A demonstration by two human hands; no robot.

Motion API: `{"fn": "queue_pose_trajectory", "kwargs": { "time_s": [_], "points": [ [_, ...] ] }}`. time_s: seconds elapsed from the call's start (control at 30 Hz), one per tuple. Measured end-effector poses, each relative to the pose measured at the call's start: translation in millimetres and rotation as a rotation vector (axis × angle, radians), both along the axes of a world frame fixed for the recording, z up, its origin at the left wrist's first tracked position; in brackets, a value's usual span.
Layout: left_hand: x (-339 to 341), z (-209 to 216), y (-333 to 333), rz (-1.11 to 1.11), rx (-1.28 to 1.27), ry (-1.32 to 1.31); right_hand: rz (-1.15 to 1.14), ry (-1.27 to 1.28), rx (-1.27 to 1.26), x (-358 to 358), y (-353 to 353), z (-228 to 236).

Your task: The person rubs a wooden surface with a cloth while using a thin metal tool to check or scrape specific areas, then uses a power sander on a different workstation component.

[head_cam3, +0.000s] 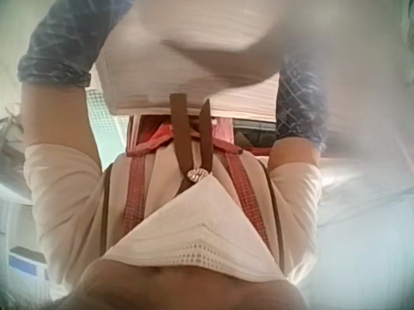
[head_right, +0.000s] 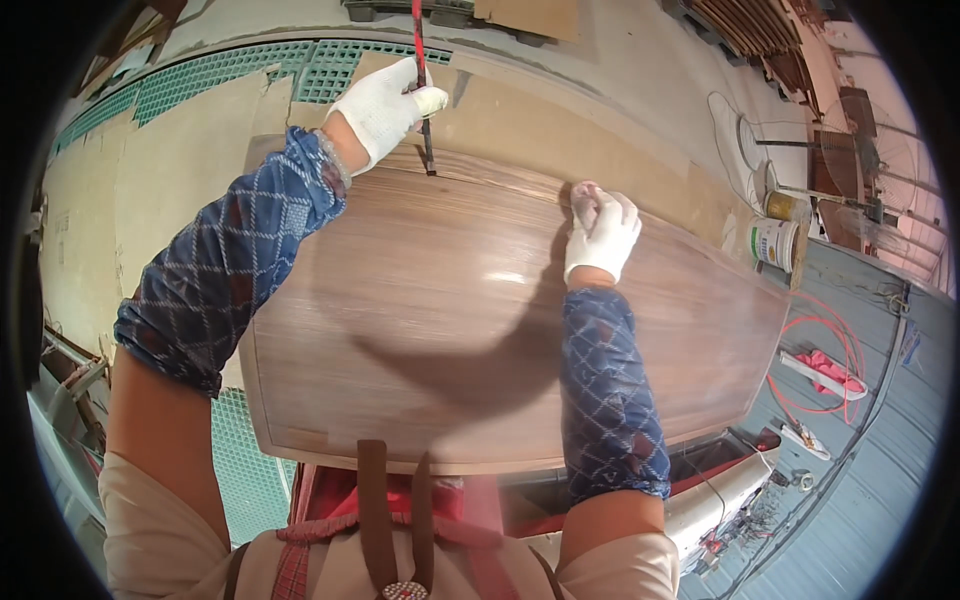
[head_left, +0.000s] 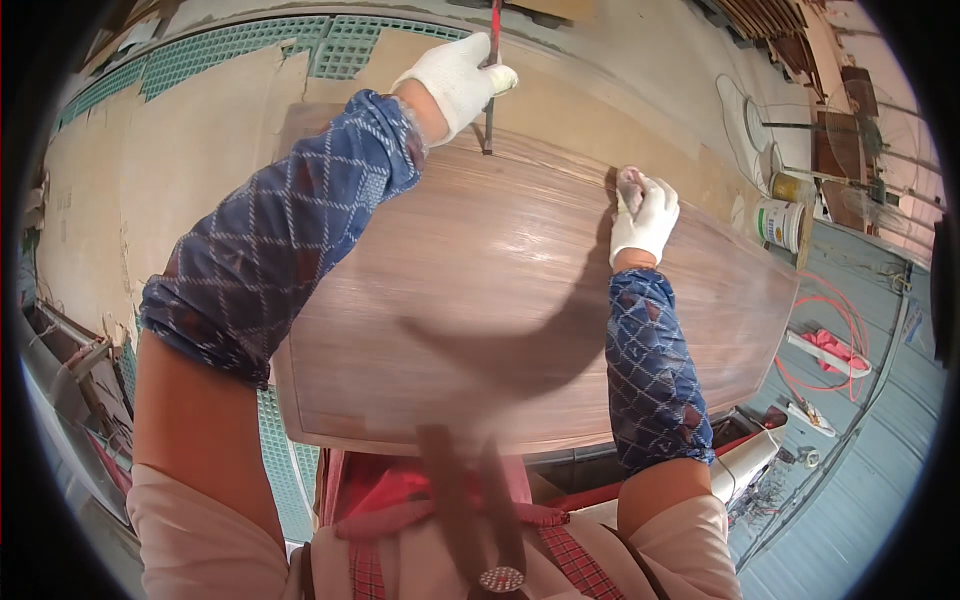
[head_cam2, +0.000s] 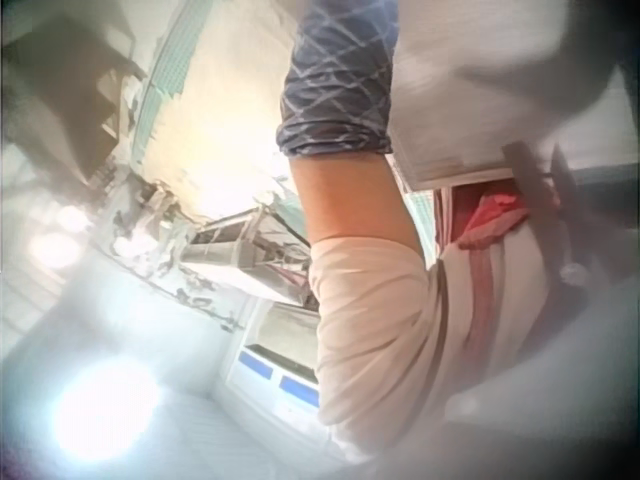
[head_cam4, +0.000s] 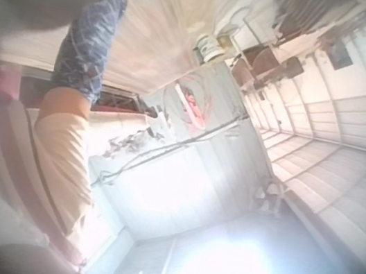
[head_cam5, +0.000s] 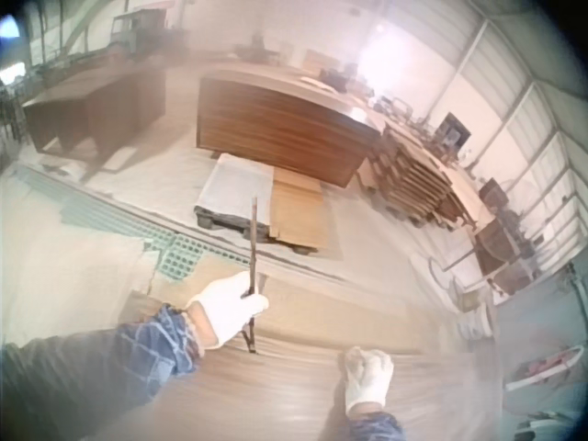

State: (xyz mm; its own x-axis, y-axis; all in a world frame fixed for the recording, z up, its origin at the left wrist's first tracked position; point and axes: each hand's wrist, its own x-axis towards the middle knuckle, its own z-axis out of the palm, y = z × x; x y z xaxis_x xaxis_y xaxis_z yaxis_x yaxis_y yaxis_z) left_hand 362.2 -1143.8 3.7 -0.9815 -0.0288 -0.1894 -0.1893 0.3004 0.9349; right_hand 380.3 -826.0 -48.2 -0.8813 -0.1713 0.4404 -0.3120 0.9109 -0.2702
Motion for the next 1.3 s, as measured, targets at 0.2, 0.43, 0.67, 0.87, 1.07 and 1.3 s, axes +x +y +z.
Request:
{"fn": "queue_pose_trajectory", "kwargs": {
  "time_s": [0.2,0.43,0.67,0.87,1.07,1.3],
  "points": [
    [29.0,-1.1,-79.0,0.117,-0.057,0.078,0.161,-0.003,0.045,15.6,-98.5,3.7],
    [98.0,15.9,-207.1,0.372,0.121,0.110,0.440,0.003,-0.072,35.5,-258.0,0.6],
    [209.4,10.7,-262.6,0.913,0.764,0.084,0.722,-0.714,0.271,125.7,-360.4,53.1],
    [210.4,-11.3,-192.3,0.916,0.790,-0.037,1.097,-0.531,-0.035,296.5,-285.4,24.3],
    [175.7,-30.4,-174.4,0.995,0.606,0.038,1.117,-0.467,-0.199,292.7,-286.4,26.3],
    [180.7,-39.4,-179.5,0.970,0.537,0.031,1.121,-0.523,-0.162,291.8,-283.8,31.4]
  ]
}}
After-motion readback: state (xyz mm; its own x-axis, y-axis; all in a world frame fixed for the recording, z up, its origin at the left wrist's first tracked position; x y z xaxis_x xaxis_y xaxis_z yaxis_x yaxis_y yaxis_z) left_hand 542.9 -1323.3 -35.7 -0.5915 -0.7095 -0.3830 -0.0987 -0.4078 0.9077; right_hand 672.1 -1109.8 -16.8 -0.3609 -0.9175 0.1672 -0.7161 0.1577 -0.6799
